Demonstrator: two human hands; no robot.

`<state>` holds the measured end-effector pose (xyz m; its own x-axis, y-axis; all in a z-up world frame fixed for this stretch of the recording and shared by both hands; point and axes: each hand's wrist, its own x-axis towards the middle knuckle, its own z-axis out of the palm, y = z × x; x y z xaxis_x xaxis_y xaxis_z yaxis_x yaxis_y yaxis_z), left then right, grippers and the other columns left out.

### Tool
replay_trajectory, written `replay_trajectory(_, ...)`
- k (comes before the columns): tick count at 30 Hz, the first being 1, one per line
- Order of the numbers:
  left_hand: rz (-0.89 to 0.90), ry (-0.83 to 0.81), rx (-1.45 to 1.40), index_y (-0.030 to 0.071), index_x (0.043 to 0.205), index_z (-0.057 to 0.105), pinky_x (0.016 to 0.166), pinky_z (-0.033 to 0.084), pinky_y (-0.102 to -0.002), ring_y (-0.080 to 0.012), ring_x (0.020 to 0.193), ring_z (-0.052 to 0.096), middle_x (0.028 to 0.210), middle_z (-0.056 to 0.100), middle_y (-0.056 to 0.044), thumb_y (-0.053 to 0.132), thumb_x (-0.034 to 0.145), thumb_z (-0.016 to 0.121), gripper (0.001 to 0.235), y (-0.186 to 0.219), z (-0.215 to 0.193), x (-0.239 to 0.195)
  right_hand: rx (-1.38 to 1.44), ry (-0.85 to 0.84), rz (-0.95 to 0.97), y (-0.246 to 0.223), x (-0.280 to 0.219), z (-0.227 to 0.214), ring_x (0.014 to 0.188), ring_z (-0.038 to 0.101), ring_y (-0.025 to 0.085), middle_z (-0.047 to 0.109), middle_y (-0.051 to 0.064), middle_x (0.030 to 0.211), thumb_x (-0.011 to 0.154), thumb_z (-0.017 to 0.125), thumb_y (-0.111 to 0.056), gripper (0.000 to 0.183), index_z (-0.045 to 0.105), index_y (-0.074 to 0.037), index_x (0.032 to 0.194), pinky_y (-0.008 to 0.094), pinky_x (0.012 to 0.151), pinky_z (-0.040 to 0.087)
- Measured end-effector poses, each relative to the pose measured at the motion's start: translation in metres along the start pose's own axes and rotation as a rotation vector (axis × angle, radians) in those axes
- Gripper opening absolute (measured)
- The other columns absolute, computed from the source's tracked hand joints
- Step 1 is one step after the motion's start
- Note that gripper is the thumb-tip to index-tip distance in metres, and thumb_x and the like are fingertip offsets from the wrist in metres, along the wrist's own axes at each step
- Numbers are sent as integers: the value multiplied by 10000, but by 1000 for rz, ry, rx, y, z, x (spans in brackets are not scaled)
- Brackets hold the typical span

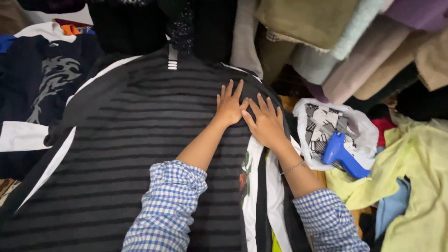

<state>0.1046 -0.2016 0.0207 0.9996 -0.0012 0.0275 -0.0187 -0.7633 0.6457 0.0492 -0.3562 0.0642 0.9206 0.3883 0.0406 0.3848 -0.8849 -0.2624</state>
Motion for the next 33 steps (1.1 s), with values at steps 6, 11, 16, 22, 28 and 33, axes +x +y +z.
replay_trajectory(6,-143,-157,156,449,1655,38,1091,-143,-816,-455,1566,-120,1754,-77,-28,494,1064,449,721,29,-27,3,91,-180,162,-2,24,-22,1593,84,336,16,26,1749,1021,176,-737,766,146,-322,1664,694,1201,143)
replay_trajectory(11,-177,-226,203,486,1639,43,992,-167,-889,-470,1552,-164,1753,-92,-19,584,1027,450,742,31,-31,18,262,-192,191,13,39,-10,1592,99,340,6,33,1749,972,198,-796,844,120,-324,1668,664,1221,163)
replay_trajectory(16,-183,-261,210,457,1645,33,1020,-151,-881,-469,1555,-174,1755,-94,-38,602,1027,394,730,39,-40,11,301,-180,187,7,34,-13,1582,139,363,51,52,1747,983,225,-766,829,144,-302,1666,590,1254,194)
replay_trajectory(22,-152,-244,259,413,1660,12,1046,-127,-874,-479,1554,-161,1750,-96,-70,605,1042,327,719,34,-28,5,394,-111,204,7,20,-4,1588,108,345,43,38,1749,1016,187,-720,784,123,-296,1673,571,1250,176)
replay_trajectory(28,-93,-249,262,373,1664,-20,1113,-135,-810,-413,1581,-138,1754,-67,-75,635,1027,258,742,26,-40,-5,377,-76,180,21,30,6,1591,114,311,73,2,1748,1042,221,-652,708,136,-332,1668,550,1243,216)
replay_trajectory(33,11,-266,431,384,1662,63,1207,-104,-704,-267,1613,-63,1757,11,-5,672,1032,135,696,-35,-56,-14,355,-65,169,41,42,25,1587,141,302,110,14,1742,1072,313,-530,639,137,-361,1662,522,1262,212)
